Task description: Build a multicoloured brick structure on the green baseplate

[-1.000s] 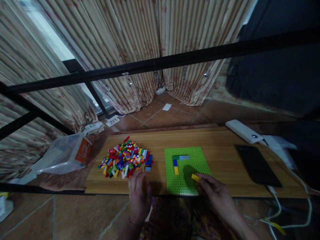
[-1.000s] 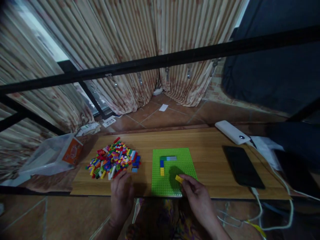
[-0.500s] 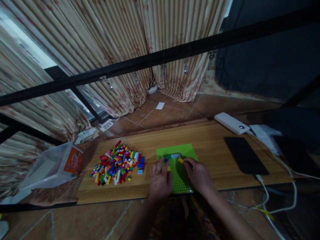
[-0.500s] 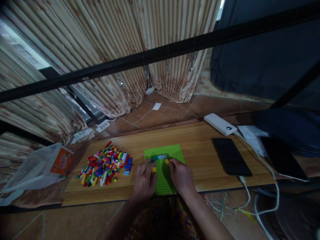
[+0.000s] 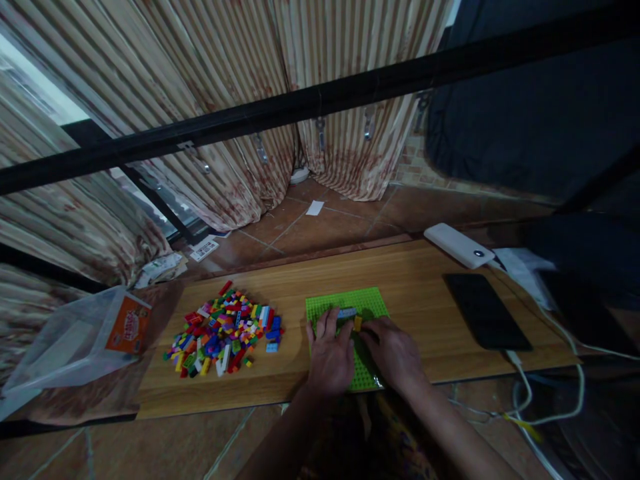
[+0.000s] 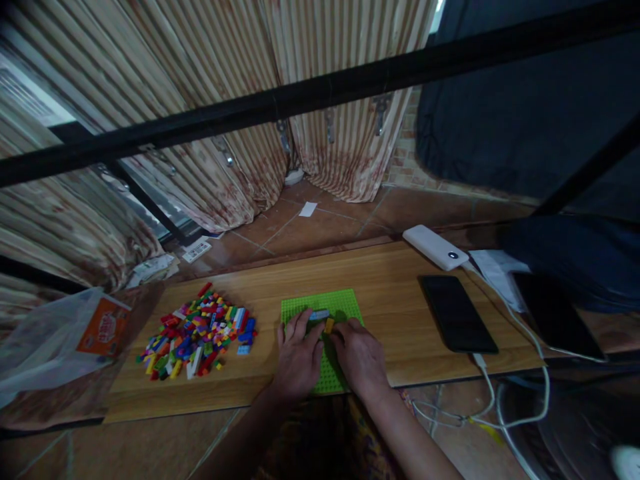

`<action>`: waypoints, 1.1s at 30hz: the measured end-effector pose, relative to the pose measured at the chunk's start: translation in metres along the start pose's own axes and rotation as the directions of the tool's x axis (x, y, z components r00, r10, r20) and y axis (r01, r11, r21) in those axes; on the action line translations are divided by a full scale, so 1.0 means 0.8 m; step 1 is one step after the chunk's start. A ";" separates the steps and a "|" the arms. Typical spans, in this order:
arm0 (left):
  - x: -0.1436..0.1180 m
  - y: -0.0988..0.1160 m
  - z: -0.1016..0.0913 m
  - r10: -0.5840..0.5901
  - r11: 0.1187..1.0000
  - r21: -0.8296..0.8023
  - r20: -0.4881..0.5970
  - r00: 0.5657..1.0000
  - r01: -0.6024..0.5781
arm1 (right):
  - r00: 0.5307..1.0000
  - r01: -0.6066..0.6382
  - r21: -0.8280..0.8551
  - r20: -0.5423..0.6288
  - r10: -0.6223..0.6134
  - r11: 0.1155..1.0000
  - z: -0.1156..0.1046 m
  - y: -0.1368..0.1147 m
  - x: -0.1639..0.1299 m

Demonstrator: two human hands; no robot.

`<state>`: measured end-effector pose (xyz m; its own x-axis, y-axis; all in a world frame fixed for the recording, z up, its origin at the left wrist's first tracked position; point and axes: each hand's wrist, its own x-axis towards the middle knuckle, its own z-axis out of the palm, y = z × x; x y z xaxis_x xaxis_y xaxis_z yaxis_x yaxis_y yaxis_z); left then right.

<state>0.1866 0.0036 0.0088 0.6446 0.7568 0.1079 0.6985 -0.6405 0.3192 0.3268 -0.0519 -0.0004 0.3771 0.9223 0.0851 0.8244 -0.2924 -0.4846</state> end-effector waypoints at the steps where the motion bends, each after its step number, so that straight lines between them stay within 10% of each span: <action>1: 0.000 -0.001 0.001 -0.004 1.000 -0.003 -0.008 1.000 0.004 | 1.000 -0.001 -0.003 -0.003 0.001 1.000 0.000 0.000 0.002; 33: 0.001 0.002 0.001 -0.022 0.998 -0.064 -0.014 1.000 0.021 | 0.999 0.014 0.057 0.032 -0.016 0.998 -0.003 0.002 0.011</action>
<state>0.1881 0.0031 0.0084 0.6245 0.7727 0.1139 0.6908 -0.6145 0.3810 0.3328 -0.0453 0.0017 0.3501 0.9345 0.0650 0.8044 -0.2644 -0.5320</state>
